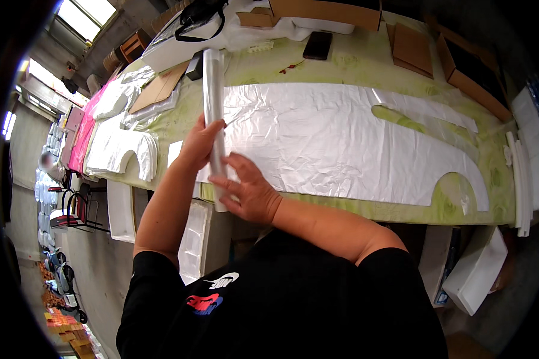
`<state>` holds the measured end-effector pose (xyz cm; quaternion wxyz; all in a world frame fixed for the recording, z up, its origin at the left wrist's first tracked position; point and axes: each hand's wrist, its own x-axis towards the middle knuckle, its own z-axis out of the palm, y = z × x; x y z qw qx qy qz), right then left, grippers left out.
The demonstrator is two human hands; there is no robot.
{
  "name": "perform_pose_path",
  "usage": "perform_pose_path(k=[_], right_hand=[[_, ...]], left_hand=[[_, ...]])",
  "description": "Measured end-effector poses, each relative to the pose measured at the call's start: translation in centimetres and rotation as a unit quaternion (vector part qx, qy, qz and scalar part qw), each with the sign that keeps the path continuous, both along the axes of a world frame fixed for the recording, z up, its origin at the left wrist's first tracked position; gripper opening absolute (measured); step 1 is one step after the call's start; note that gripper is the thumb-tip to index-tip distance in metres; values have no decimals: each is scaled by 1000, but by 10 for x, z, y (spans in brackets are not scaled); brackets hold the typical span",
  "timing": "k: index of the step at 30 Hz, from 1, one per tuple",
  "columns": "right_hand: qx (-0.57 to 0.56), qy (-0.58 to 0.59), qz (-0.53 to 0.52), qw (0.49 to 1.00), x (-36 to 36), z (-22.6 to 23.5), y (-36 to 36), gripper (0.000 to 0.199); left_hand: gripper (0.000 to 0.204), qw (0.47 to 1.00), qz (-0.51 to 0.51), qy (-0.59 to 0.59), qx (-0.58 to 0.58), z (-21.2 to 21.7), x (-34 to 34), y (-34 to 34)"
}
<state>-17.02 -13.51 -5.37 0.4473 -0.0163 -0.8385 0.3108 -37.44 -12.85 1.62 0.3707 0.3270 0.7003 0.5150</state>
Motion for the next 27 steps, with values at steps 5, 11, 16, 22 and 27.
perform_pose_path(k=[5, 11, 16, 22, 27], right_hand=[[-187, -83, -14, 979, 32, 13, 10, 73], [-237, -114, -98, 960, 74, 17, 20, 77], [-225, -123, -92, 962, 107, 33, 16, 78], [-491, -109, 7, 864, 120, 40, 2, 78], [-410, -150, -47, 898, 124, 17, 12, 82]], left_hand=[[67, 972, 5, -204, 120, -11, 65, 11], [92, 955, -13, -202, 215, -43, 104, 29], [71, 883, 30, -330, 332, -17, 127, 20], [81, 773, -162, -536, 299, -38, 119, 23], [63, 903, 14, -357, 239, -13, 147, 22]])
